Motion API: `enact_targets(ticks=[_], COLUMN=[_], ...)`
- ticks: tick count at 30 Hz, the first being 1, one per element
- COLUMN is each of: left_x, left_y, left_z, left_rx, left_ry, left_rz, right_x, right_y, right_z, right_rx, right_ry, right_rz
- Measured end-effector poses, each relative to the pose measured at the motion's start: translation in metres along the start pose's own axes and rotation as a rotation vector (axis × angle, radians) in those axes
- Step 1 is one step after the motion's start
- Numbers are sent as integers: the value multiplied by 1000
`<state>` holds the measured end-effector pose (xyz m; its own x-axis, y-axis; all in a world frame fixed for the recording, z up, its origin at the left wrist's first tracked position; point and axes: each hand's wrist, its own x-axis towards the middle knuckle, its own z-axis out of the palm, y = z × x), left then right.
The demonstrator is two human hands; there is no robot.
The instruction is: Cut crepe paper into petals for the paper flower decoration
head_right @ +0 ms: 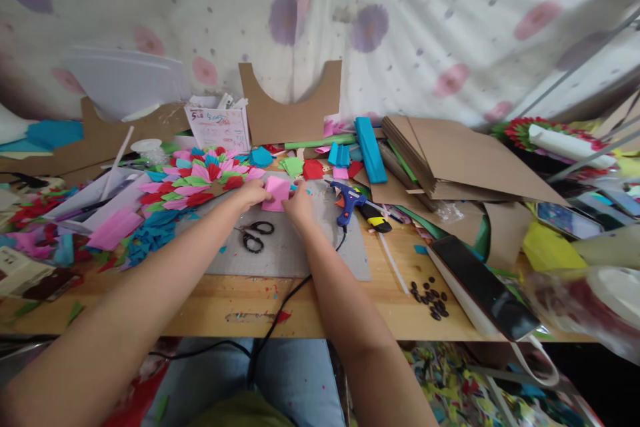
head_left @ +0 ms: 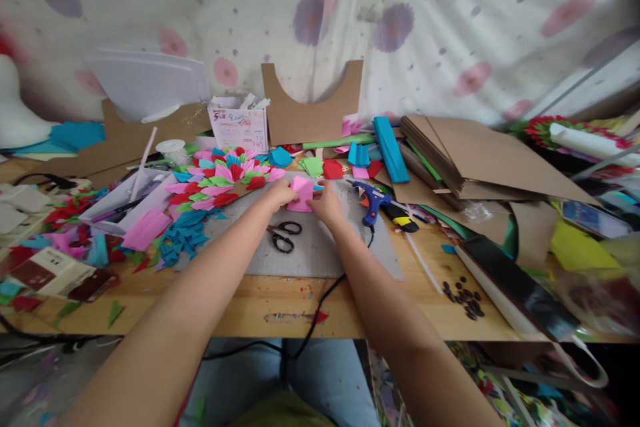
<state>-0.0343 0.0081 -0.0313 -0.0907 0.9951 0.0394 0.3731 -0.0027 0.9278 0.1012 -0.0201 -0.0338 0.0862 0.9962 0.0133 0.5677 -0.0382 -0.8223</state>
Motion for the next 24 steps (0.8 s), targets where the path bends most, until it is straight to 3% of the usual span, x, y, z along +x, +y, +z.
enact_targets(ticks=[4, 7, 10, 14, 18, 24], left_x=[-21, -33, -38, -41, -41, -38], left_y=[8, 7, 0, -8, -10, -10], left_z=[-5, -7, -6, 2, 9, 15], left_rx=[-62, -124, -135, -168, -286, -300], left_ry=[-38, -5, 54, 115, 109, 106], left_rz=[21, 82, 108, 98, 25, 45], right_x=[3, 1, -1, -6, -6, -2], right_y=[5, 6, 7, 6, 2, 4], right_z=[-1, 0, 6, 14, 19, 29], right_rx=[416, 556, 530, 335, 298, 273], right_ry=[-56, -156, -169, -73, -37, 31], right_rz=[-56, -191, -261, -180, -164, -174])
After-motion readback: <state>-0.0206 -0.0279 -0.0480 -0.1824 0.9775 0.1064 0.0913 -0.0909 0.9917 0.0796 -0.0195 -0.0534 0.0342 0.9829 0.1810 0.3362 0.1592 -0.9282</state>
